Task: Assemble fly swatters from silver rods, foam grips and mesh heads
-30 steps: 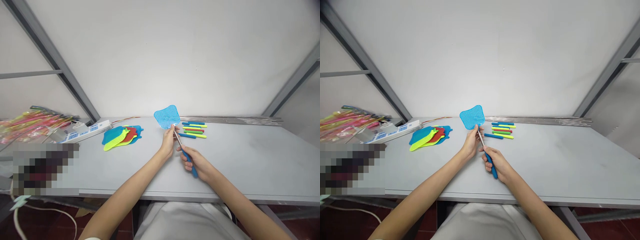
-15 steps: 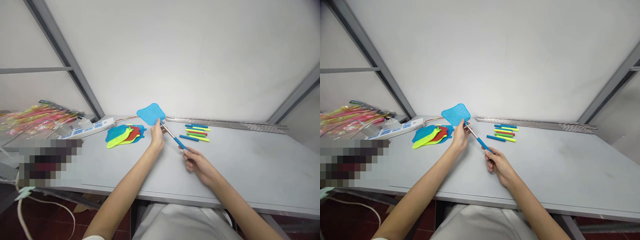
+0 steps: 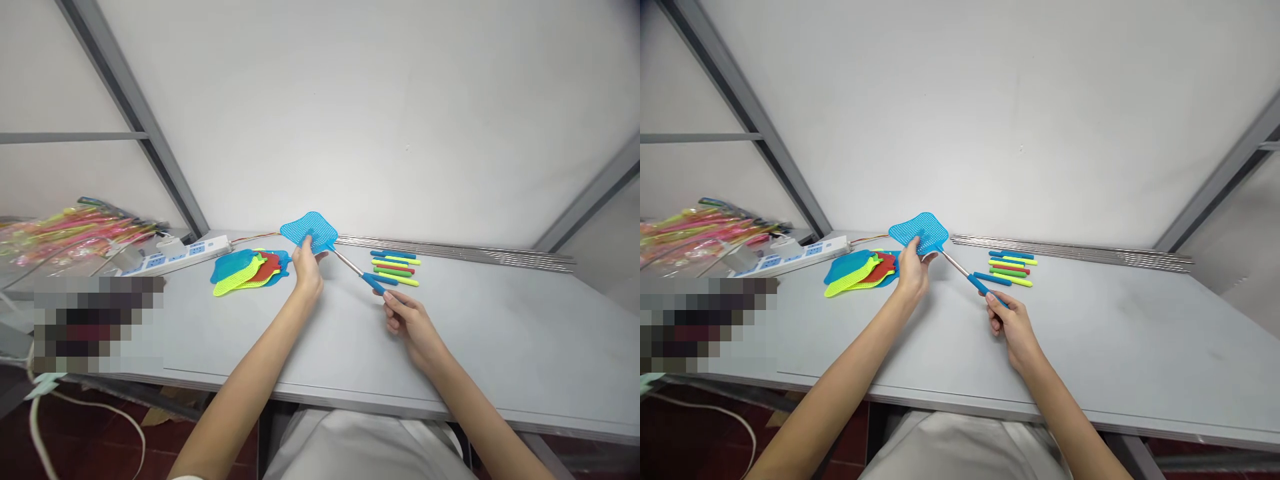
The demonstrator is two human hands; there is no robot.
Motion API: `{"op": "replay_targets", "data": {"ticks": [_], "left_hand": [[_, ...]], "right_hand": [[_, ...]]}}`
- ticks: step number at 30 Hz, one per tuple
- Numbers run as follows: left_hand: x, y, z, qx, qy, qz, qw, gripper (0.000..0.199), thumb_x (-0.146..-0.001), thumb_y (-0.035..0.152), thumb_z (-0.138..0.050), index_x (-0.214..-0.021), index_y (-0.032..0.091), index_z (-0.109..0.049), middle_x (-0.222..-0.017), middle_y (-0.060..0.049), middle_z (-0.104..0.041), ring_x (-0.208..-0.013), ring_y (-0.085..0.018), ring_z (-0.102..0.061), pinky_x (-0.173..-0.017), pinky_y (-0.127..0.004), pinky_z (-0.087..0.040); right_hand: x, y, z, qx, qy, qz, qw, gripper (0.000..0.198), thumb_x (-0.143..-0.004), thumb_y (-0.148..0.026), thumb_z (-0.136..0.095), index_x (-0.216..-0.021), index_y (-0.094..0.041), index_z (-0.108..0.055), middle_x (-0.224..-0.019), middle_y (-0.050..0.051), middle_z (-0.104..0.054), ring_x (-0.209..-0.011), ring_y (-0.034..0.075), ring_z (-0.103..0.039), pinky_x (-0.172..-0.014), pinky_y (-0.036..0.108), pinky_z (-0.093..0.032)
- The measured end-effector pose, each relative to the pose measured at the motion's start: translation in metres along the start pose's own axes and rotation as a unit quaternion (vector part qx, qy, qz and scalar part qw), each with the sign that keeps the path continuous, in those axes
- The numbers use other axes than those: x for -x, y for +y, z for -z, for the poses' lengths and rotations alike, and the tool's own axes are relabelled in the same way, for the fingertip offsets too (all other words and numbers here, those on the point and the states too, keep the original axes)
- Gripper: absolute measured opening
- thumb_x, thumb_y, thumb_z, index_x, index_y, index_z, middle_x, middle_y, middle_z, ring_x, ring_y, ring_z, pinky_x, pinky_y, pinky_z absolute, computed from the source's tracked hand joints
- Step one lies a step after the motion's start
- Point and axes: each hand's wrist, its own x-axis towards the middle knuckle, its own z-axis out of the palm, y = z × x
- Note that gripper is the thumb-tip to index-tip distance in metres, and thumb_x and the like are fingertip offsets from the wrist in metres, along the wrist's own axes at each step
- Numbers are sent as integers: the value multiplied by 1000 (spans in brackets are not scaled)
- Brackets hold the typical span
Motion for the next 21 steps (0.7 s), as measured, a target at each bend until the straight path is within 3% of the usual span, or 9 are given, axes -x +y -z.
{"op": "replay_targets", "data": {"ticks": [4,7,13,16,19,21], "left_hand": [[-3,4,0,58,-4,-22,998,16,-59,19,-54,-75,17,-51,-72,2,-55,-64,-8,-52,-62,-22,-42],[-6,6,4,24,-13,15,1000,23,-58,19,-56,-80,16,-54,-72,0,-57,-64,-9,-53,-60,-22,-42],[0,11,6,-113,-154,100,977,30,-57,24,-60,-86,16,-58,-76,-2,-58,-61,-10,-52,-52,-21,-41],[10,14,1,-105,-261,184,942,30,-60,27,-60,-87,15,-58,-81,-6,-59,-66,-12,-54,-56,-22,-42],[24,16,-4,-89,-363,328,868,30,-65,33,-55,-85,12,-59,-84,-11,-59,-74,-19,-56,-67,-30,-43],[33,15,-7,-90,-390,387,831,29,-67,34,-54,-84,12,-59,-85,-12,-60,-77,-21,-56,-71,-34,-41]], "right_hand": [[2,-16,21,89,-4,28,996,28,-67,-38,-54,-83,-15,-57,-55,-3,-38,-44,6,-31,-40,20,-24],[5,-35,45,135,-33,-7,990,27,-66,-36,-56,-84,-16,-58,-55,-2,-39,-44,6,-32,-40,20,-24],[5,-77,104,208,-21,19,978,15,-64,-29,-60,-71,-15,-59,-54,0,-42,-46,8,-35,-41,22,-27],[6,-87,134,193,-20,26,981,26,-60,-25,-62,-84,-16,-59,-57,4,-48,-45,11,-38,-40,25,-28],[6,-88,158,151,-20,21,988,36,-58,-23,-63,-93,-15,-57,-56,6,-49,-42,12,-39,-38,27,-27],[4,-85,165,96,5,44,994,29,-60,-22,-59,-88,-16,-58,-52,5,-46,-38,10,-36,-35,26,-25]]}}
